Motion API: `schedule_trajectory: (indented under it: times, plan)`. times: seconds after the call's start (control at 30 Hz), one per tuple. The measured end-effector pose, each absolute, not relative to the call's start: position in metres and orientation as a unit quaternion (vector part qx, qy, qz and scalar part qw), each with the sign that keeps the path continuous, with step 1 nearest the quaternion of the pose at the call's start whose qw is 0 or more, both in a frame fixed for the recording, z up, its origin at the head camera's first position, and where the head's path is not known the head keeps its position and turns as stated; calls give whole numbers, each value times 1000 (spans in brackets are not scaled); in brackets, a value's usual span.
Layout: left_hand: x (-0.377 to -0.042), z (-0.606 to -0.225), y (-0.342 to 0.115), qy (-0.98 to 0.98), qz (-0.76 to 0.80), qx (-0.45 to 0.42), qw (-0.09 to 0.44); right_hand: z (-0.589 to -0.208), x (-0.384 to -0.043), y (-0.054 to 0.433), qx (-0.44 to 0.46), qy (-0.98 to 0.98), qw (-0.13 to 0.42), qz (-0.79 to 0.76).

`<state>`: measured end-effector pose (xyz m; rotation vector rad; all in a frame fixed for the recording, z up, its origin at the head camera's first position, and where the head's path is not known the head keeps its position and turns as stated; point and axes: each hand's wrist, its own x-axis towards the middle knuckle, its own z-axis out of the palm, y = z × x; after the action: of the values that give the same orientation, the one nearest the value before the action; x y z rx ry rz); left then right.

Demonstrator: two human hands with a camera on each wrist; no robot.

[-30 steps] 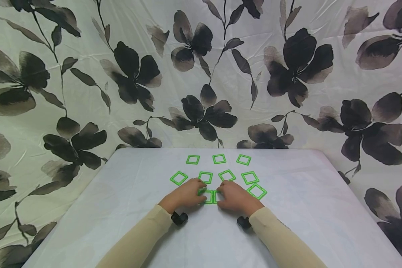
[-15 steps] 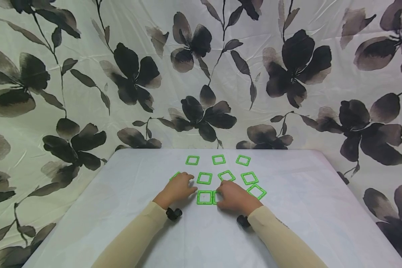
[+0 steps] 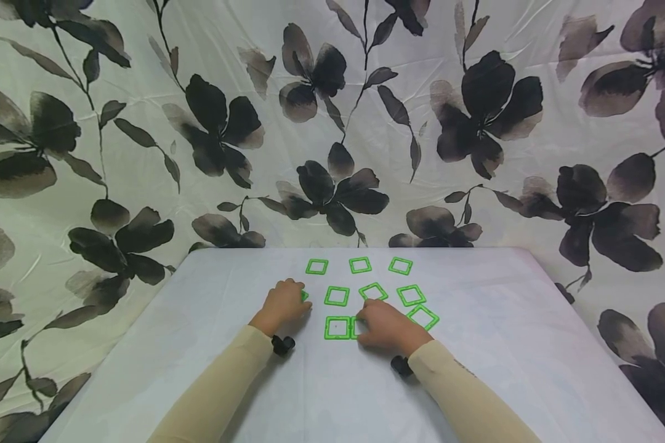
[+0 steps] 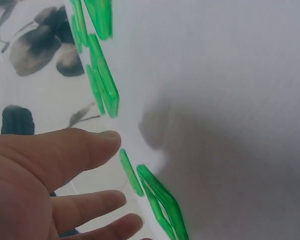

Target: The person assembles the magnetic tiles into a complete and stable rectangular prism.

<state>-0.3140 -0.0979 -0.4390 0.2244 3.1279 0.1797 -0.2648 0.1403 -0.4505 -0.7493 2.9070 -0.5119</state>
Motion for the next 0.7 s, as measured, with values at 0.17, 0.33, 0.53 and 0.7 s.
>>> schedule_trajectory:
  times: [0.17,0.33,0.53,0.7]
  plan:
    - [-317,-438,-99,996,68,48,12,-453,-266,141,-246,954,45,-164]
    - [-320,-439,-100,996,76,40,26,-453,-266,141,-248,954,44,-163]
    - [-325,-443,-103,996,75,37,42,-452,-264,142,-248,953,46,-167]
    - [-329,-444,-104,995,78,39,45,-451,-264,142,-250,953,44,-165]
